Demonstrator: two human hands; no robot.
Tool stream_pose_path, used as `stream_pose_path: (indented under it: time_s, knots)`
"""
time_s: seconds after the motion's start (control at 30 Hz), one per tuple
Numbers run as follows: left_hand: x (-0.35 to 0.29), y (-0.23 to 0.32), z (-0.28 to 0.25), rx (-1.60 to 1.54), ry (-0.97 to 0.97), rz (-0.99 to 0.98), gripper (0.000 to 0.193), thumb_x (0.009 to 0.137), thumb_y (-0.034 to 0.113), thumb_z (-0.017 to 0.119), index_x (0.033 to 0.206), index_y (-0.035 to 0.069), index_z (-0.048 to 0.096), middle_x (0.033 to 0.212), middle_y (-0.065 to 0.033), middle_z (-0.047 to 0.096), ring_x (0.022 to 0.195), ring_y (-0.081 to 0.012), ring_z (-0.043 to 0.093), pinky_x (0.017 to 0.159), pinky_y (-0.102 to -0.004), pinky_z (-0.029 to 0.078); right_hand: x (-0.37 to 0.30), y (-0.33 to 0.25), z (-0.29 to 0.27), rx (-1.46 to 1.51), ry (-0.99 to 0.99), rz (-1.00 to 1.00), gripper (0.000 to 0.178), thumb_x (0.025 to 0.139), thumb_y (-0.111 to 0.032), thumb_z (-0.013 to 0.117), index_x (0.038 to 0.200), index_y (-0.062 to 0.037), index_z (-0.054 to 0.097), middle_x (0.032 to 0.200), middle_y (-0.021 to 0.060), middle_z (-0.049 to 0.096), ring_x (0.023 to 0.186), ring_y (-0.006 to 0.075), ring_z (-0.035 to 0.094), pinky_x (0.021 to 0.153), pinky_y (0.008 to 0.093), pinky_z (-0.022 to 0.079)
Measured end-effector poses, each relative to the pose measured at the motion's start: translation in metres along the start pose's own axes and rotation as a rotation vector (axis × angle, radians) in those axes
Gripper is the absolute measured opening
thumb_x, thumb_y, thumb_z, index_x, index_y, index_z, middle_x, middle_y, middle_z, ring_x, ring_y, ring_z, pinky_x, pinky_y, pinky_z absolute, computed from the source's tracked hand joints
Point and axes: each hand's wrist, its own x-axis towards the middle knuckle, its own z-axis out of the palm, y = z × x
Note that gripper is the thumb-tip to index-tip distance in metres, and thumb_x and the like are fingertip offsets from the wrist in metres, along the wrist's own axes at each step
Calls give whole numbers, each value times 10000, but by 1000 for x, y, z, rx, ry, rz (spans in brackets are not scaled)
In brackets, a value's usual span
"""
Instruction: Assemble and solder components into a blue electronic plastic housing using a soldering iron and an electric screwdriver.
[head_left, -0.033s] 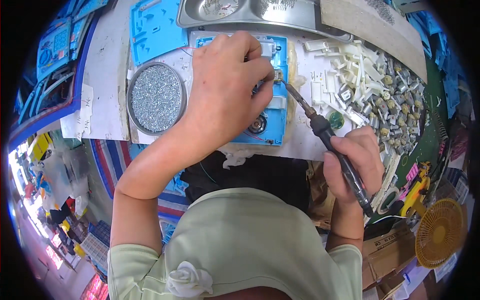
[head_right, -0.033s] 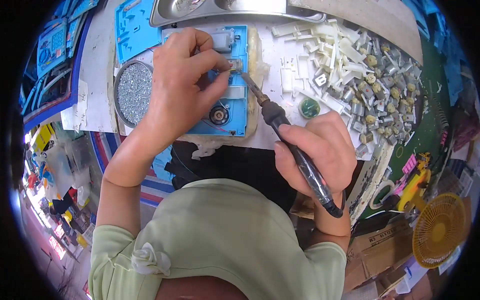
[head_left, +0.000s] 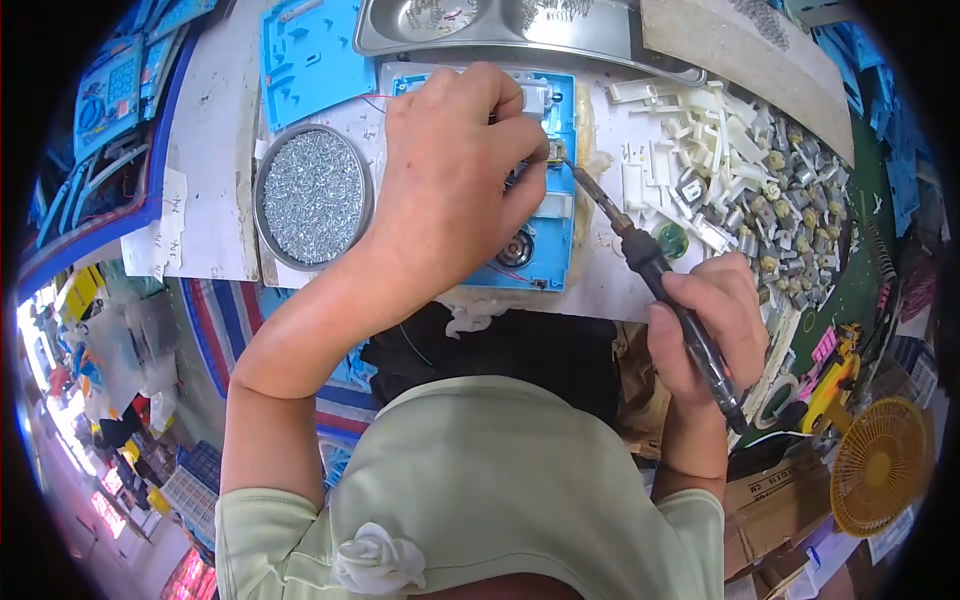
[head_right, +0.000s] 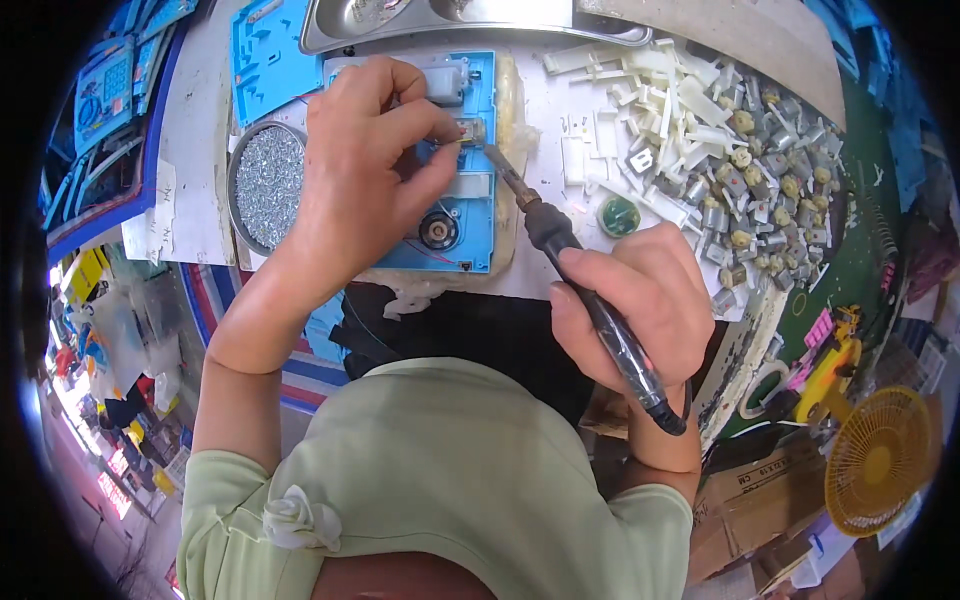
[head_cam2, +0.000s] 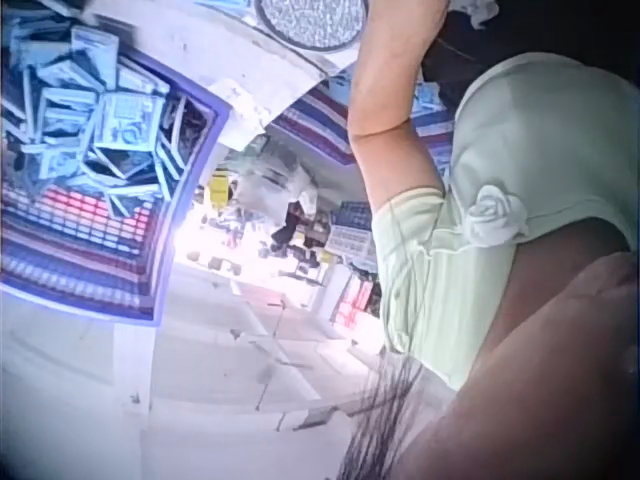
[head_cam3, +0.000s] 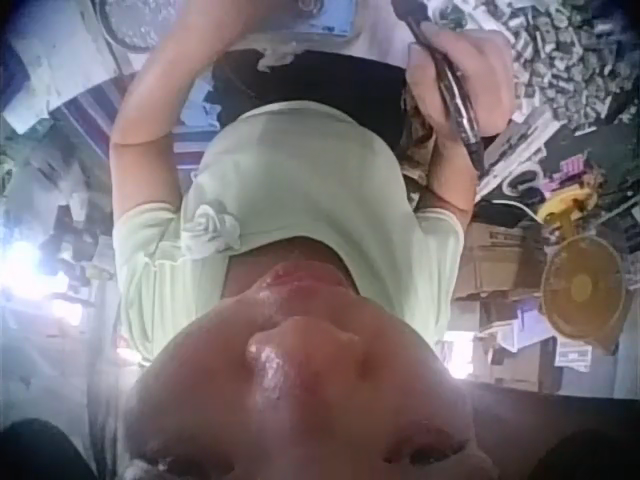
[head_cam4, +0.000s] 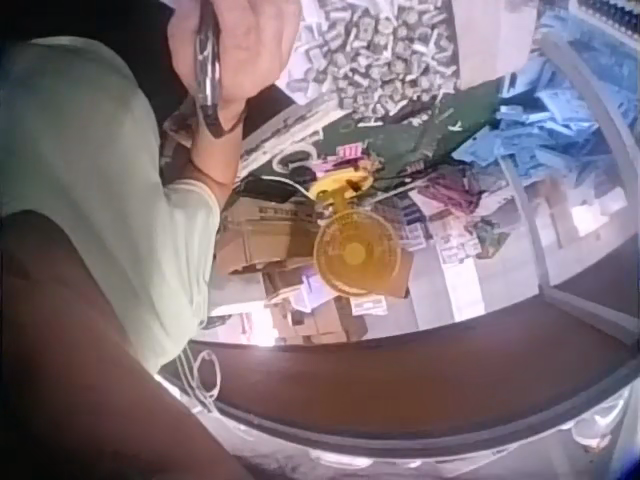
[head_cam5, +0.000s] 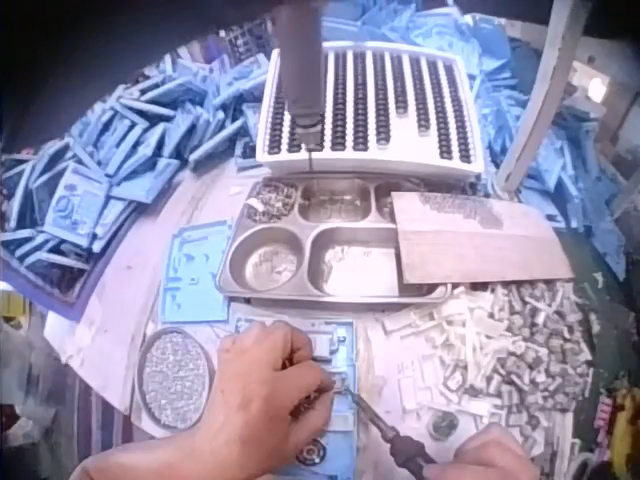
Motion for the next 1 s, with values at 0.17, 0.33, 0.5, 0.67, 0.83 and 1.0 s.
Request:
stream_pose_path:
  time_s: [0.17,0.33,0.5,0.67,0.83,1.0]
  knots:
    - [0,0,0,-4,-4,5,165,691,52,778,824,58,681,903,-73,555,822,-288,557,718,-416,426,-2,1,-3,-20,25,18,297,742,-21,801,1027,-7,717,723,83,590,628,249,547,574,341,438]
    - [1,4,-5,25,-16,11,163,705,57,788,832,53,685,911,-72,564,834,-287,570,732,-408,429,-2,-2,-11,-38,9,50,300,754,-17,806,1038,-5,709,726,89,596,645,249,564,598,343,452]
    - [1,5,-8,47,-26,8,167,721,58,798,861,50,709,936,-63,587,849,-279,577,751,-398,433,-3,-2,-13,-44,13,54,306,750,-6,804,1040,-2,707,724,91,599,646,251,570,602,343,456]
    - [1,0,-5,-34,-7,-16,137,741,55,801,857,47,727,871,-62,589,806,-266,585,724,-384,445,-3,1,-12,-31,18,46,309,744,-3,800,1039,3,708,724,93,606,634,251,563,589,341,450]
    - [6,0,-1,14,40,36,134,736,50,800,850,60,731,837,-59,589,757,-265,588,688,-382,457,2,5,-3,-15,45,10,308,737,-12,804,1030,6,709,710,95,598,620,254,556,574,342,439]
    - [6,-1,-1,59,23,59,145,726,44,797,850,67,725,849,-54,600,776,-264,609,703,-380,464,9,9,4,-14,49,-32,290,731,-18,809,1005,4,715,703,98,592,603,258,546,561,342,431]
